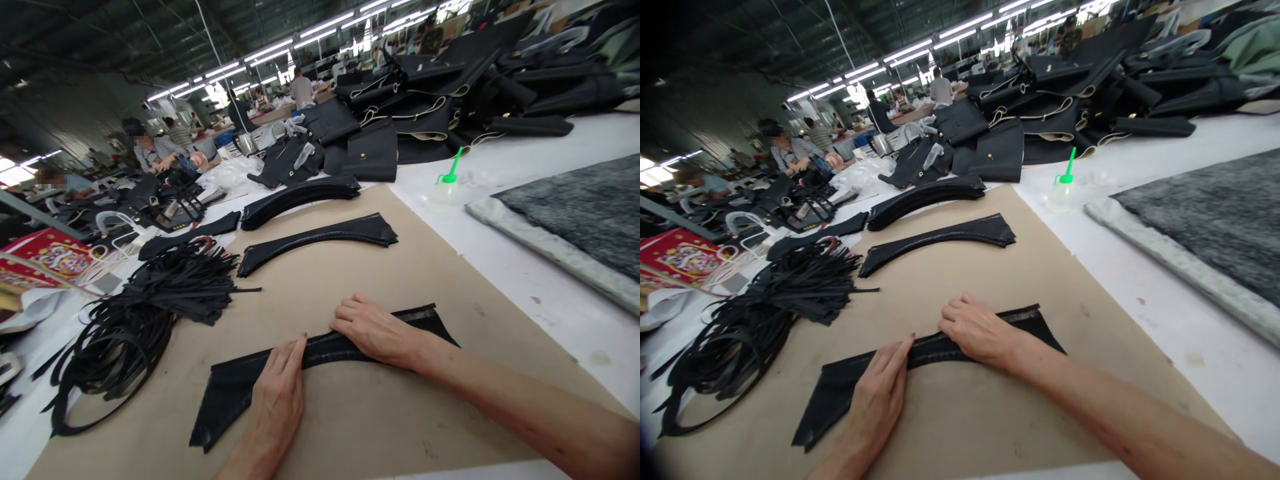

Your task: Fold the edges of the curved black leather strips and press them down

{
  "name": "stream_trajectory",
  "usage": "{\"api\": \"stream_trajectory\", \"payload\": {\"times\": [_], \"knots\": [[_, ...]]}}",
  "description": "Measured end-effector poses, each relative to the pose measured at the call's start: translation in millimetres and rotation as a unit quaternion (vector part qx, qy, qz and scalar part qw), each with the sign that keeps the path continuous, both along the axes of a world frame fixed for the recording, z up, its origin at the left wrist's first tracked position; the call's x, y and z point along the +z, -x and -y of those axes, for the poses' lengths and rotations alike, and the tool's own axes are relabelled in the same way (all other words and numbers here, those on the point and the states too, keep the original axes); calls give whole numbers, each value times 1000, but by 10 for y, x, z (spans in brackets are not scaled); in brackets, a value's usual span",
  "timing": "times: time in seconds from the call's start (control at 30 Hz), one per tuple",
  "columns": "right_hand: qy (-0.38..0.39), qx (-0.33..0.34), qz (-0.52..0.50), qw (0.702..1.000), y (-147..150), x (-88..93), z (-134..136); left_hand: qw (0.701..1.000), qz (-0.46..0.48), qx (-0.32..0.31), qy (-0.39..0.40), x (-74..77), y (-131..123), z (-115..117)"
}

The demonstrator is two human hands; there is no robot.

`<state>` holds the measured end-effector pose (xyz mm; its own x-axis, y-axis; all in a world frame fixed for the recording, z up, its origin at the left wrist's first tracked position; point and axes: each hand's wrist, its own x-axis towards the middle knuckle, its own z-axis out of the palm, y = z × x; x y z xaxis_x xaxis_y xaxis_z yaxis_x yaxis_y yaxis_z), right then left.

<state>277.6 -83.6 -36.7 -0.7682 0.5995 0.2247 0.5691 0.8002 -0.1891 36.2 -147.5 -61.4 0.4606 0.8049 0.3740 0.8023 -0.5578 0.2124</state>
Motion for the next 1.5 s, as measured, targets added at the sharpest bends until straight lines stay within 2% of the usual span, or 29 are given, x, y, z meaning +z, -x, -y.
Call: {"api": "stream_trajectory", "payload": {"times": [0.13, 0.43, 0.63, 0.8, 0.93, 1.03, 1.1, 1.23, 1.3, 1.37, 1.43, 1.5], "knots": [[3, 10, -1, 1000, -166, -48, 8, 1000, -30, -5, -3, 43, -52, -12], [8, 20, 1, 1000, -241, -54, 131, 992, -119, -6, -39, 56, -63, -51], [-4, 20, -2, 1000, -270, -82, 141, 993, -85, -65, -46, 133, -143, -150], [-9, 20, 1, 1000, -260, -61, 154, 993, -91, -18, -69, 122, -267, -187], [-18, 15, 15, 1000, -284, -25, 140, 992, -109, 12, -59, 83, -94, -178], [-28, 15, 29, 999, -328, -19, 121, 993, -92, -12, -67, 99, 59, -145], [-34, 14, 32, 999, -349, -18, 114, 995, -70, -24, -65, 132, 45, -136], [-41, 14, 39, 998, -349, -13, 119, 997, -50, -60, -30, 180, -301, -223], [-45, 13, 44, 998, -346, -17, 125, 994, -71, -85, -4, 167, -500, -297], [-46, 13, 47, 998, -355, -31, 131, 989, -104, -105, 5, 132, -587, -355], [-46, 12, 43, 998, -373, -50, 134, 983, -134, -122, -13, 99, -504, -381], [-49, 14, 37, 998, -393, -68, 131, 977, -161, -133, -42, 103, -273, -382]]}}
